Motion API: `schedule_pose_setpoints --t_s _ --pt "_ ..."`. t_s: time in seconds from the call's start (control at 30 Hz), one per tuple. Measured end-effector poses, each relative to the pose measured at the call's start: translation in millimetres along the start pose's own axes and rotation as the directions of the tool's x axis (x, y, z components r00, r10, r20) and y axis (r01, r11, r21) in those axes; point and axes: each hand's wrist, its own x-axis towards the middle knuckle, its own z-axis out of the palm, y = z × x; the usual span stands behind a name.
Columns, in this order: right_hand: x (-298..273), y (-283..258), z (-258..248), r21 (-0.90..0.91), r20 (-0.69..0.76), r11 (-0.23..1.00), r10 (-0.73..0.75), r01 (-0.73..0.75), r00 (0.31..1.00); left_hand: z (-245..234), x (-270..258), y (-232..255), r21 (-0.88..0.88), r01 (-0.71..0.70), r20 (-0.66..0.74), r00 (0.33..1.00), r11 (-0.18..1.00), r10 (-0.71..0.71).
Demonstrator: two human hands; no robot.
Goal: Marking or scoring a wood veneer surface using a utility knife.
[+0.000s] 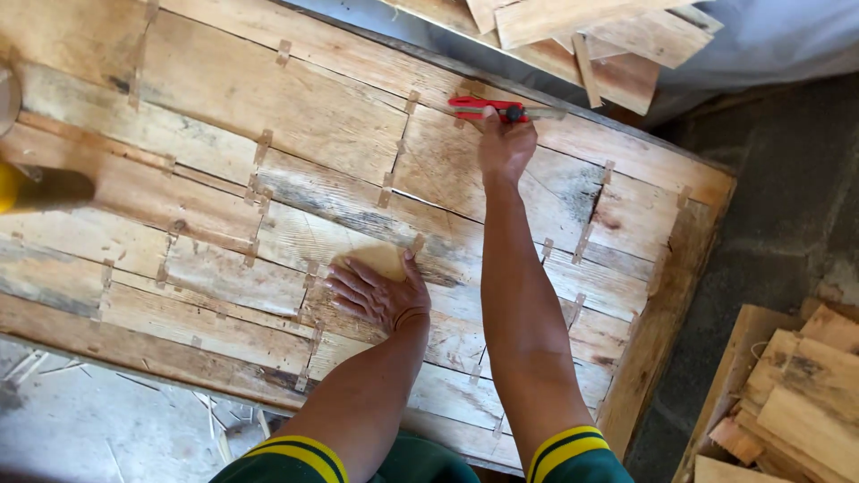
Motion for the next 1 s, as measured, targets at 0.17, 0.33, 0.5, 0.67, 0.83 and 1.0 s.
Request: schedule_pose_setpoints --t_s 0.17,0.33,0.5,0.67,0.83,1.0 --pt "3 -16 0 -0.215 -0.002 0.977 -0.012 0.011 1.000 5 1 -3 0.002 -0.012 -0.031 0.999 1.000 0.012" --pt "1 -34 -9 -0.228 0.028 0.969 0.106 -0.097 0.994 5 0 -4 -0.005 -0.015 -0.029 0.999 1.000 0.014" --pt "3 -18 -13 -0.142 0.022 0.985 0.104 -0.099 0.994 2 -1 -2 0.011 -0.007 -0.003 1.000 1.000 0.007" --pt "-3 -20 -19 -0.098 0.076 0.991 0.101 -0.093 0.992 -5 1 0 0.005 -0.012 0.026 1.000 1.000 0.011" --pt "-7 -26 -29 -0.182 0.016 0.979 0.101 -0.097 0.995 -8 -2 1 0.012 -0.007 0.062 0.998 1.000 0.007" --pt "10 -26 -25 -0.144 -0.024 0.990 0.004 -0.007 1.000 -9 0 1 0.035 0.008 0.075 0.997 0.999 -0.011"
